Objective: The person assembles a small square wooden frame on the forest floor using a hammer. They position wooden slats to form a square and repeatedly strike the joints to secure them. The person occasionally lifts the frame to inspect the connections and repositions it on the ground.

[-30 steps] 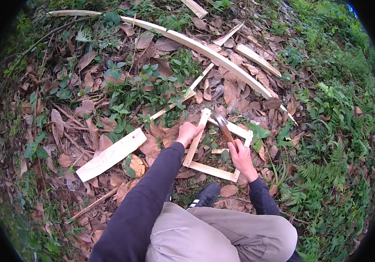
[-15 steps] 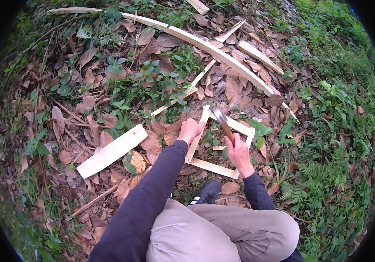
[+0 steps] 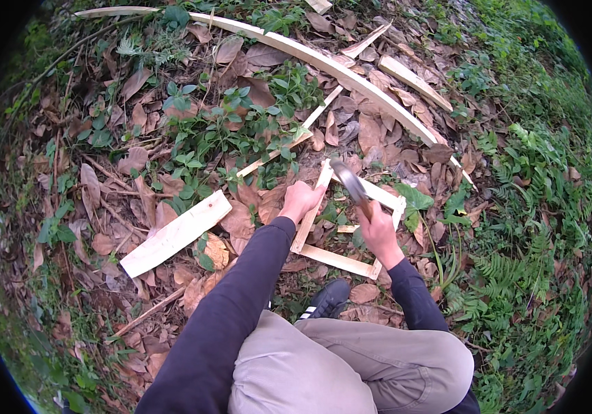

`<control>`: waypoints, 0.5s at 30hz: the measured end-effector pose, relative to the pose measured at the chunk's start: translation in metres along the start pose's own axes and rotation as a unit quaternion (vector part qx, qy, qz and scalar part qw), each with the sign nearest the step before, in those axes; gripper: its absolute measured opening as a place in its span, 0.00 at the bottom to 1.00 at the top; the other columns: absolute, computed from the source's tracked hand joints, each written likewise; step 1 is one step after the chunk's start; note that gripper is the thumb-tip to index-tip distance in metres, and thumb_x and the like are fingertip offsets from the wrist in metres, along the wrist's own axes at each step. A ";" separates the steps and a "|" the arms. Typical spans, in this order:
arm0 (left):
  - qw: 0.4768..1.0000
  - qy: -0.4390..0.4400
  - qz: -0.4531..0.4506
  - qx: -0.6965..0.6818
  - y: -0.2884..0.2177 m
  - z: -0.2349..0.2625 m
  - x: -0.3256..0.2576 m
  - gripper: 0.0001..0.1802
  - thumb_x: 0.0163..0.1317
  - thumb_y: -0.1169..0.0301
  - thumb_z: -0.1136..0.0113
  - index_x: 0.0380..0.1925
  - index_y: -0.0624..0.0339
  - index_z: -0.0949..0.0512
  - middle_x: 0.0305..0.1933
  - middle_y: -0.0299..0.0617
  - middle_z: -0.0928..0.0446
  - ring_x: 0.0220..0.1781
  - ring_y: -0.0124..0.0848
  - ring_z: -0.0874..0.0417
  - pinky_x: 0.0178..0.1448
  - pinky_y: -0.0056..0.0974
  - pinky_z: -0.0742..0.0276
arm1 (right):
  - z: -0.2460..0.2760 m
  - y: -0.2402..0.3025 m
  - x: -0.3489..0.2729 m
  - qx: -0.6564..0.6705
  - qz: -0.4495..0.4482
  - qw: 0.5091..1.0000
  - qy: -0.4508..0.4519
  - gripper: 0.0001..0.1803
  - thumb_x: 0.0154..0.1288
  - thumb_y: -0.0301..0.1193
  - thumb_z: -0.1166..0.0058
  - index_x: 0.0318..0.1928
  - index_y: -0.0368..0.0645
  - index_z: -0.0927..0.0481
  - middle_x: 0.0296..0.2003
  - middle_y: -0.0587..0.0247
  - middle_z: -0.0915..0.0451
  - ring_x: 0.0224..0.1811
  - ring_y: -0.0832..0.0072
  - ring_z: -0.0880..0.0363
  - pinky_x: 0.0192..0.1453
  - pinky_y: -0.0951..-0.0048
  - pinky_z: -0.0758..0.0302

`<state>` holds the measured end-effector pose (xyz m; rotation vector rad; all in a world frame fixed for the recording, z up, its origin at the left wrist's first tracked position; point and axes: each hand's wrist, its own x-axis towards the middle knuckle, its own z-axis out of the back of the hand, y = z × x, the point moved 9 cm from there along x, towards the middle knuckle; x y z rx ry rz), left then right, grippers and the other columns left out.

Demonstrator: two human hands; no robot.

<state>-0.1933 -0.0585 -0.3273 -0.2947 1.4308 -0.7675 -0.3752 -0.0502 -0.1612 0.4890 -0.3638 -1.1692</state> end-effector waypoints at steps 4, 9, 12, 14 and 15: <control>0.996 -0.045 -0.044 0.061 0.017 0.003 0.009 0.31 0.71 0.47 0.40 0.31 0.69 0.12 0.26 0.45 0.12 0.28 0.34 0.09 0.39 0.36 0.12 | -0.020 -0.005 0.007 -0.043 -0.081 0.989 0.115 0.19 0.77 0.42 0.47 0.39 0.36 0.30 0.24 0.35 0.20 0.29 0.38 0.18 0.32 0.42 0.24; 0.998 -0.030 -0.040 0.022 0.007 0.006 0.003 0.31 0.71 0.47 0.40 0.31 0.69 0.12 0.25 0.44 0.13 0.28 0.34 0.09 0.40 0.36 0.12 | 0.012 0.012 0.006 0.011 -0.031 0.999 0.007 0.13 0.76 0.35 0.44 0.43 0.36 0.28 0.20 0.44 0.21 0.25 0.44 0.18 0.28 0.51 0.26; 0.999 -0.022 -0.036 0.007 0.006 0.004 -0.001 0.31 0.70 0.47 0.39 0.31 0.70 0.12 0.25 0.44 0.12 0.27 0.33 0.09 0.40 0.35 0.12 | 0.014 0.011 0.004 0.031 -0.021 0.999 0.006 0.14 0.76 0.35 0.44 0.42 0.36 0.28 0.21 0.43 0.21 0.25 0.44 0.18 0.28 0.50 0.26; 0.999 -0.020 -0.039 0.013 0.004 0.003 0.001 0.31 0.70 0.47 0.39 0.31 0.70 0.12 0.26 0.45 0.12 0.27 0.33 0.09 0.39 0.35 0.13 | 0.001 -0.001 0.005 -0.044 -0.029 0.996 0.069 0.14 0.75 0.35 0.43 0.42 0.36 0.28 0.21 0.43 0.21 0.24 0.44 0.18 0.28 0.51 0.26; 0.999 -0.017 -0.042 0.014 0.002 0.003 0.003 0.31 0.70 0.47 0.39 0.32 0.70 0.12 0.26 0.45 0.12 0.27 0.33 0.09 0.38 0.35 0.13 | -0.004 -0.008 0.005 -0.082 -0.034 0.991 0.099 0.14 0.75 0.35 0.43 0.42 0.36 0.28 0.21 0.44 0.21 0.24 0.45 0.18 0.28 0.51 0.26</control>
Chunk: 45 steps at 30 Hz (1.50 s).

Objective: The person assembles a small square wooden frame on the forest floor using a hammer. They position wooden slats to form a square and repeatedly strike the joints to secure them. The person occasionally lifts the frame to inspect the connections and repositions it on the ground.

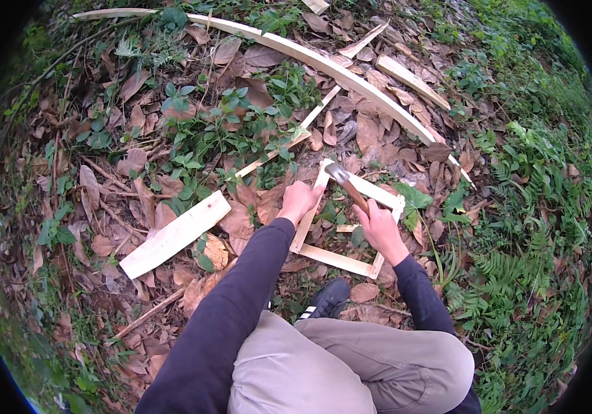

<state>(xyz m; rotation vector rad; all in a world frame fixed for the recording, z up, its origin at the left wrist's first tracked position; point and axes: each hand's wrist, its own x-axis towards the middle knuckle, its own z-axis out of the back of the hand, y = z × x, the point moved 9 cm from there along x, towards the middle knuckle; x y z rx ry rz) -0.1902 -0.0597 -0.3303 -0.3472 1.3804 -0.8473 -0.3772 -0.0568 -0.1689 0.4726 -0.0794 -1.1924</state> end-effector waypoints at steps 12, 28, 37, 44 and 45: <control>1.000 0.006 0.002 -0.010 0.007 0.003 -0.001 0.29 0.71 0.47 0.40 0.35 0.68 0.12 0.27 0.42 0.12 0.26 0.32 0.09 0.33 0.36 0.13 | -0.014 0.000 0.007 -0.009 -0.024 1.000 0.017 0.14 0.76 0.35 0.44 0.41 0.35 0.28 0.22 0.38 0.21 0.26 0.41 0.17 0.28 0.49 0.25; 1.000 0.005 0.001 0.014 0.003 0.001 -0.004 0.30 0.71 0.46 0.39 0.32 0.68 0.12 0.27 0.43 0.12 0.27 0.31 0.09 0.38 0.34 0.13 | 0.002 0.000 -0.003 0.022 0.023 0.998 -0.050 0.14 0.75 0.36 0.43 0.42 0.36 0.27 0.21 0.42 0.22 0.25 0.43 0.18 0.28 0.50 0.26; 0.998 0.013 0.044 -0.048 0.008 0.001 -0.008 0.31 0.70 0.46 0.38 0.31 0.69 0.12 0.28 0.42 0.12 0.28 0.32 0.09 0.32 0.36 0.13 | 0.057 0.070 -0.020 0.076 0.233 0.944 -0.221 0.11 0.68 0.30 0.37 0.40 0.37 0.25 0.19 0.54 0.24 0.21 0.51 0.19 0.26 0.57 0.25; 1.000 -0.007 -0.016 0.005 0.006 0.002 0.000 0.30 0.71 0.49 0.38 0.30 0.71 0.13 0.26 0.43 0.12 0.28 0.32 0.09 0.37 0.35 0.12 | -0.013 -0.002 0.004 0.077 -0.006 0.997 -0.025 0.15 0.75 0.36 0.43 0.39 0.36 0.29 0.23 0.39 0.20 0.27 0.43 0.17 0.29 0.49 0.25; 1.000 -0.005 -0.013 0.010 0.009 0.001 -0.001 0.30 0.71 0.49 0.38 0.30 0.71 0.13 0.26 0.44 0.12 0.28 0.32 0.09 0.37 0.35 0.12 | -0.008 0.000 0.000 0.085 -0.004 0.995 -0.046 0.15 0.75 0.35 0.43 0.39 0.36 0.29 0.23 0.40 0.20 0.27 0.43 0.17 0.28 0.49 0.25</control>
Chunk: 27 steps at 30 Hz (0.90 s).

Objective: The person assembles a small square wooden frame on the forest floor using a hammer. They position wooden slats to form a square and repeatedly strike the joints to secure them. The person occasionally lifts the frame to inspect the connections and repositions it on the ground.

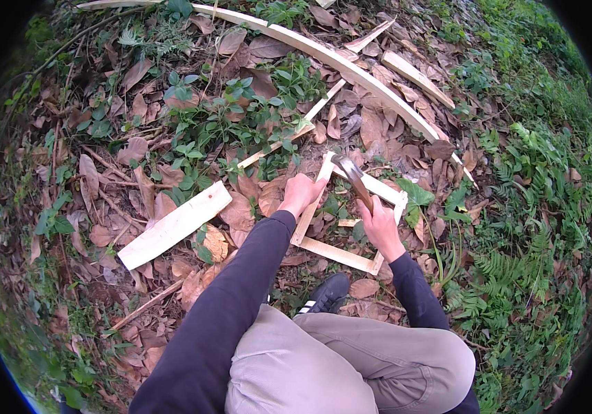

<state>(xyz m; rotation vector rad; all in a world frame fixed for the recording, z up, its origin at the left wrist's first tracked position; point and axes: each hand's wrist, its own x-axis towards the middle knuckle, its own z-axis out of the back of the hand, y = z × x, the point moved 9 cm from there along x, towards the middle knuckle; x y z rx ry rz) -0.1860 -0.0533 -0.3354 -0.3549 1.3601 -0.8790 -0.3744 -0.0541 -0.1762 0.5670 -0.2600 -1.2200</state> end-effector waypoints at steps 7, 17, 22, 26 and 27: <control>0.999 0.007 0.020 -0.049 -0.006 0.002 -0.003 0.30 0.70 0.48 0.38 0.30 0.71 0.13 0.27 0.45 0.12 0.27 0.33 0.09 0.37 0.35 0.12 | 0.017 0.011 -0.009 -0.018 0.031 0.998 -0.047 0.13 0.75 0.35 0.43 0.39 0.38 0.29 0.23 0.43 0.20 0.25 0.44 0.18 0.28 0.50 0.25; 0.997 0.001 0.030 -0.073 0.003 0.003 -0.003 0.31 0.67 0.45 0.37 0.25 0.68 0.13 0.23 0.46 0.13 0.27 0.36 0.09 0.43 0.37 0.13 | 0.067 0.096 -0.026 0.026 0.234 0.951 -0.201 0.13 0.67 0.32 0.36 0.43 0.36 0.23 0.21 0.55 0.23 0.22 0.55 0.18 0.26 0.58 0.25; 0.999 0.007 0.024 -0.042 -0.002 0.001 0.000 0.32 0.67 0.44 0.38 0.26 0.66 0.12 0.23 0.45 0.13 0.28 0.36 0.09 0.44 0.37 0.13 | -0.022 -0.010 -0.008 -0.100 -0.009 0.995 0.028 0.15 0.75 0.38 0.43 0.40 0.38 0.29 0.19 0.43 0.22 0.24 0.41 0.19 0.26 0.47 0.27; 1.000 -0.012 -0.002 -0.023 0.000 0.002 0.005 0.33 0.67 0.42 0.40 0.25 0.65 0.12 0.22 0.44 0.14 0.29 0.36 0.09 0.45 0.37 0.14 | -0.014 0.000 -0.016 -0.013 -0.029 0.999 -0.001 0.14 0.75 0.36 0.42 0.40 0.38 0.28 0.20 0.41 0.21 0.25 0.42 0.18 0.26 0.48 0.26; 1.000 -0.004 -0.004 -0.028 0.000 -0.001 0.001 0.33 0.67 0.42 0.40 0.25 0.65 0.12 0.21 0.44 0.14 0.28 0.36 0.09 0.44 0.37 0.14 | -0.011 0.000 -0.018 0.006 -0.040 0.999 -0.014 0.14 0.75 0.36 0.42 0.40 0.38 0.28 0.21 0.41 0.21 0.25 0.42 0.18 0.26 0.48 0.26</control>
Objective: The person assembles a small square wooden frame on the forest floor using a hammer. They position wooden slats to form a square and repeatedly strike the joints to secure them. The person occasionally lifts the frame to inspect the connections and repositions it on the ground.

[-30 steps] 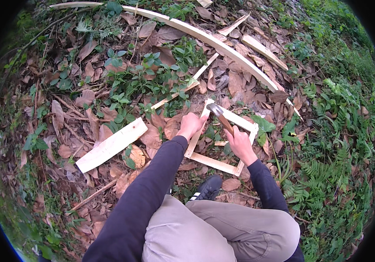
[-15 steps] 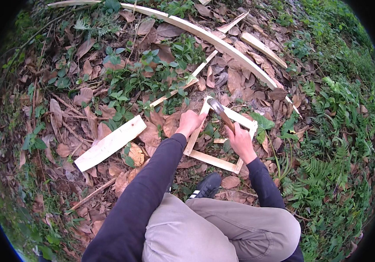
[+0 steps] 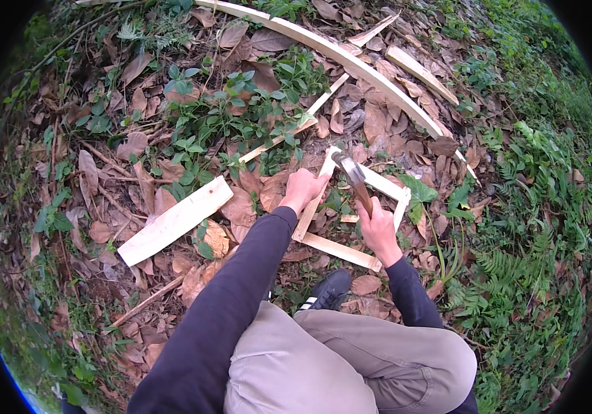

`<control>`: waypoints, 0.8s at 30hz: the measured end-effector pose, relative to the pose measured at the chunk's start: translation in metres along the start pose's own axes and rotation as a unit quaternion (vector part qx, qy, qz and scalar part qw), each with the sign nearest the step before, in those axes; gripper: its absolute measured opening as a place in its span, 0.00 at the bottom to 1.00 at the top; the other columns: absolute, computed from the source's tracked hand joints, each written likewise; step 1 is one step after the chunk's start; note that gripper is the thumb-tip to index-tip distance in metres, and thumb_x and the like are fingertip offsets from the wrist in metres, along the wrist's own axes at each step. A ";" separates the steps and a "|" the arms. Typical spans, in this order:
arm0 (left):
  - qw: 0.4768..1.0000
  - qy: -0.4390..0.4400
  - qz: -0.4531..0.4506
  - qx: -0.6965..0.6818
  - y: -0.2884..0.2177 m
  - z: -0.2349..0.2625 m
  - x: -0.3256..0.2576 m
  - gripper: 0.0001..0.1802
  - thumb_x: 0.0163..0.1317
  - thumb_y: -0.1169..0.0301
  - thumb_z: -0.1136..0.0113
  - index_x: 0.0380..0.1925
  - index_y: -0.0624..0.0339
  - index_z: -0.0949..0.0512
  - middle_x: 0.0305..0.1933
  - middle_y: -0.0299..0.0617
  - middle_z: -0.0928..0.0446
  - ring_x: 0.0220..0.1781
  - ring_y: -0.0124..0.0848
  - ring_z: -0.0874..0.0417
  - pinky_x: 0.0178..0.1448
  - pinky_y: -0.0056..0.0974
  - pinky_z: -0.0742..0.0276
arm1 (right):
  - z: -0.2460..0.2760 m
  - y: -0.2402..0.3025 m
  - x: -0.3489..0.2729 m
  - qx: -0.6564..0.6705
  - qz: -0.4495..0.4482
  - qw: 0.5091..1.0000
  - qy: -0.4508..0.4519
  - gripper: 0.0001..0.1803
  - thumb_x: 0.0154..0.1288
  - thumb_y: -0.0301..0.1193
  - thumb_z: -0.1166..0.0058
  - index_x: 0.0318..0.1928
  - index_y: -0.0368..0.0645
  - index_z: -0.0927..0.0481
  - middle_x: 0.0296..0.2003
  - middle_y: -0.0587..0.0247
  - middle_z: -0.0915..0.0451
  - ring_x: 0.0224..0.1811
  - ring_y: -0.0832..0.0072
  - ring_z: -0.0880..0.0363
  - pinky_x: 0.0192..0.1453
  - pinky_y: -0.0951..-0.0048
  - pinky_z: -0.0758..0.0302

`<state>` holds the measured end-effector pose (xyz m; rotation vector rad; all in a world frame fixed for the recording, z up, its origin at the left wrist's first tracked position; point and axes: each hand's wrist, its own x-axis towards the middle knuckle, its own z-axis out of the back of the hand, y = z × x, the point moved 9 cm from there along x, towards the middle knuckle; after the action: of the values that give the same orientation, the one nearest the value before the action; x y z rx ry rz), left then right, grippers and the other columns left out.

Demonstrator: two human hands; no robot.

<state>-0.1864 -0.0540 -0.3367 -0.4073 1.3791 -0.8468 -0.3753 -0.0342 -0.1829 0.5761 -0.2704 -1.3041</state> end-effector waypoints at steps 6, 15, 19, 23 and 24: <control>0.999 0.005 0.038 -0.031 0.002 0.005 -0.005 0.32 0.66 0.44 0.38 0.25 0.66 0.12 0.22 0.44 0.14 0.27 0.36 0.09 0.45 0.36 0.13 | 0.027 0.019 0.012 0.002 0.063 0.996 -0.064 0.12 0.74 0.34 0.42 0.41 0.38 0.28 0.20 0.42 0.22 0.24 0.44 0.18 0.26 0.50 0.26; 0.999 0.012 0.042 -0.026 0.009 0.006 0.000 0.29 0.69 0.49 0.36 0.32 0.70 0.12 0.27 0.45 0.12 0.28 0.33 0.09 0.35 0.35 0.12 | 0.022 0.022 0.012 -0.030 0.100 0.994 -0.042 0.13 0.72 0.32 0.40 0.40 0.38 0.29 0.22 0.46 0.21 0.24 0.47 0.18 0.27 0.52 0.25; 0.998 0.015 0.052 -0.042 0.006 0.009 -0.008 0.30 0.67 0.47 0.36 0.30 0.69 0.12 0.26 0.47 0.12 0.28 0.36 0.08 0.43 0.37 0.12 | 0.069 0.084 -0.016 0.008 0.263 0.945 -0.195 0.11 0.57 0.25 0.34 0.38 0.39 0.23 0.23 0.56 0.24 0.26 0.54 0.17 0.26 0.60 0.25; 0.999 0.025 0.035 -0.013 -0.013 0.006 -0.007 0.30 0.68 0.46 0.36 0.29 0.69 0.12 0.27 0.47 0.12 0.28 0.37 0.08 0.43 0.37 0.12 | -0.009 -0.017 0.013 -0.072 0.001 0.997 -0.001 0.13 0.69 0.32 0.38 0.38 0.39 0.28 0.21 0.44 0.21 0.25 0.45 0.18 0.26 0.50 0.26; 0.999 0.014 0.052 -0.004 -0.004 0.008 -0.006 0.31 0.68 0.45 0.37 0.29 0.68 0.12 0.26 0.47 0.12 0.29 0.37 0.08 0.44 0.37 0.13 | -0.011 -0.014 0.017 -0.075 0.024 0.997 0.005 0.13 0.72 0.33 0.41 0.39 0.38 0.29 0.21 0.42 0.21 0.25 0.43 0.18 0.26 0.48 0.26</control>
<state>-0.1799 -0.0539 -0.3289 -0.3286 1.4185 -0.7646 -0.3771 -0.0494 -0.2018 0.4472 -0.1753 -1.2625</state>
